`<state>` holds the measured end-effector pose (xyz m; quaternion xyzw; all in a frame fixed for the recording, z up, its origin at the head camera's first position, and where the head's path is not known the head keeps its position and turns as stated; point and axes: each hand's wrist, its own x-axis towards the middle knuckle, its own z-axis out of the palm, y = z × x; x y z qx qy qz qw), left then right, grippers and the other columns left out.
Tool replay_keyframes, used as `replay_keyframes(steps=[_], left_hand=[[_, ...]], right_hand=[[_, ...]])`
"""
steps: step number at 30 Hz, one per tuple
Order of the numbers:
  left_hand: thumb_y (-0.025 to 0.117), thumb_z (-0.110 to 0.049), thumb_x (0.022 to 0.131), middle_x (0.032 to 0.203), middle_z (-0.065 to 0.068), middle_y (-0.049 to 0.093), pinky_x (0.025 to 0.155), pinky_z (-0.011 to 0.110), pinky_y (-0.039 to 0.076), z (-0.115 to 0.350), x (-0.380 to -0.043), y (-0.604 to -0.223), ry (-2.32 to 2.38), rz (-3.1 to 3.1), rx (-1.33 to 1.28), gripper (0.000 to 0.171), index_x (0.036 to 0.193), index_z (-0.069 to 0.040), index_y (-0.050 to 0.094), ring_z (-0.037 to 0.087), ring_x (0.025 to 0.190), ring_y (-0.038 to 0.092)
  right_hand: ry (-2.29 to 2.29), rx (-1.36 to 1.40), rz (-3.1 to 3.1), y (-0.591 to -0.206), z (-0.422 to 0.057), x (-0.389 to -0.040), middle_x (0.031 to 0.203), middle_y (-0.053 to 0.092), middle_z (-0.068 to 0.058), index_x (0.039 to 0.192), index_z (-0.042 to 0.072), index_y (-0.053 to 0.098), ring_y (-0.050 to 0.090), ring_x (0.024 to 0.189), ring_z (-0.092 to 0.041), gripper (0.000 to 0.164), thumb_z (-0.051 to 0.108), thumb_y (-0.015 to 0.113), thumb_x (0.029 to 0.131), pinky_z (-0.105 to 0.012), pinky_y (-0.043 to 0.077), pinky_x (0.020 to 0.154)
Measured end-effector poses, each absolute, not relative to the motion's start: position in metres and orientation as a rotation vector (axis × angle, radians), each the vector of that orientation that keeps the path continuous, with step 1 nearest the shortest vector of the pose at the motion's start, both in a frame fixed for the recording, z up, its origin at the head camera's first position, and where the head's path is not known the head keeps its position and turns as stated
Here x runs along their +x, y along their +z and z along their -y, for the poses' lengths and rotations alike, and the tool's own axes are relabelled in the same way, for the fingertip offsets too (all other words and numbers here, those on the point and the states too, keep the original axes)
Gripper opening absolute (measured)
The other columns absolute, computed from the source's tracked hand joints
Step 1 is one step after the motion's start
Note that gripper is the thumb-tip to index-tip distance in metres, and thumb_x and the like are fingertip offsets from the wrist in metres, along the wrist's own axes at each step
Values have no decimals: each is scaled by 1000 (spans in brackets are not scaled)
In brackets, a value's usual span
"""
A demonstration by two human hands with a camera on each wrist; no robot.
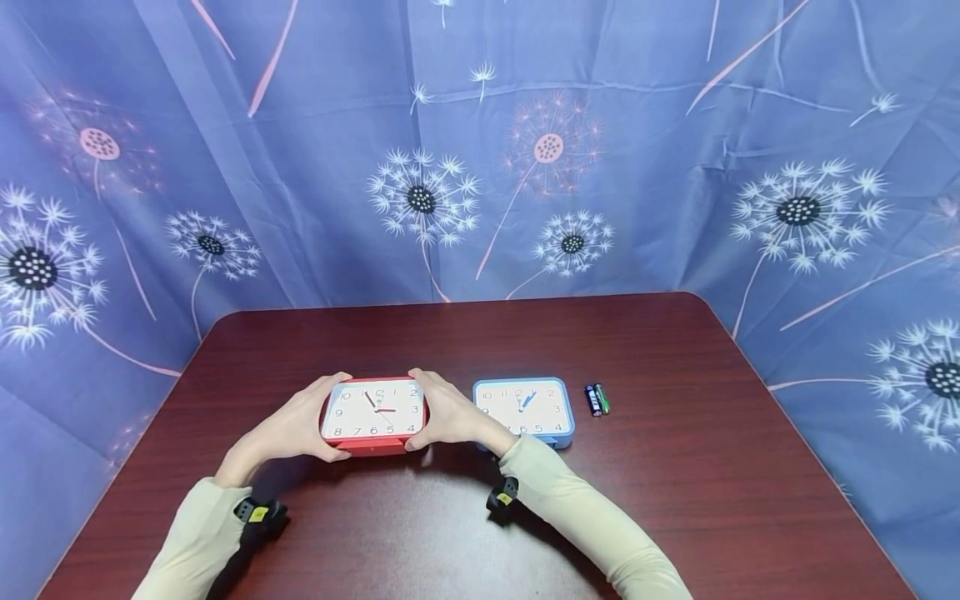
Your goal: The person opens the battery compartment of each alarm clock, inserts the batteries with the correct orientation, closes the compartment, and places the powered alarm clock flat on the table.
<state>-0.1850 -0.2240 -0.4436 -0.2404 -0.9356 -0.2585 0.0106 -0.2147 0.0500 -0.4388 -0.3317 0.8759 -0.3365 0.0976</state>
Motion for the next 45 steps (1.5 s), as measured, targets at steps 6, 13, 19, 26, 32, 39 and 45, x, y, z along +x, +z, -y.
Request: replay_keyframes(steps=[6, 13, 19, 26, 32, 39, 45], left_hand=[[90, -44, 53, 131, 15, 52, 95, 48, 47, 224, -185, -443, -831, 2928, -761, 111, 140, -1, 36, 25, 112, 53], [90, -40, 53, 133, 15, 50, 97, 49, 45, 225, -182, -444, -881, 2906, -757, 111, 141, 0, 35, 25, 115, 51], [91, -35, 53, 137, 14, 47, 100, 50, 43, 226, -180, -442, -957, 2867, -757, 112, 143, -1, 34, 26, 119, 49], [91, -40, 56, 140, 14, 43, 99, 53, 43, 228, -179, -446, -1070, 2894, -733, 116, 148, -5, 29, 27, 120, 47], [92, -37, 57, 144, 18, 38, 102, 56, 39, 230, -177, -450, -1159, 2882, -718, 122, 152, -6, 21, 30, 125, 43], [91, -36, 60, 155, 23, 21, 108, 62, 30, 234, -175, -455, -1297, 2895, -649, 131, 156, -14, 4, 38, 140, 27], [88, -30, 67, 160, 20, 9, 109, 57, 31, 237, -174, -461, -1488, 2902, -586, 129, 156, -16, -3, 38, 143, 21]], right_hand=[[-972, -970, -2579, -438, -51, -214, 154, 34, -19, 149, -3, 29, 34, 142, -33, 110, 28, 89, 63, -47, 32, 113], [-944, -1003, -2626, -437, -49, -213, 149, 41, -20, 146, -3, 35, 39, 139, -32, 106, 28, 89, 60, -44, 34, 113], [-964, -1007, -2656, -435, -48, -210, 146, 44, -21, 144, -4, 37, 42, 136, -32, 105, 29, 90, 59, -44, 37, 111], [-986, -984, -2672, -432, -48, -206, 146, 44, -21, 143, -4, 38, 43, 136, -33, 105, 28, 91, 58, -44, 37, 110], [-1004, -969, -2688, -431, -48, -203, 146, 46, -20, 143, -3, 39, 46, 134, -32, 105, 29, 91, 57, -44, 39, 109], [-1057, -993, -2690, -431, -48, -202, 144, 47, -21, 142, -3, 40, 49, 130, -32, 103, 27, 90, 57, -45, 42, 106], [-1057, -1028, -2735, -432, -50, -202, 139, 52, -21, 140, -6, 41, 54, 124, -32, 103, 28, 90, 56, -44, 45, 102]])
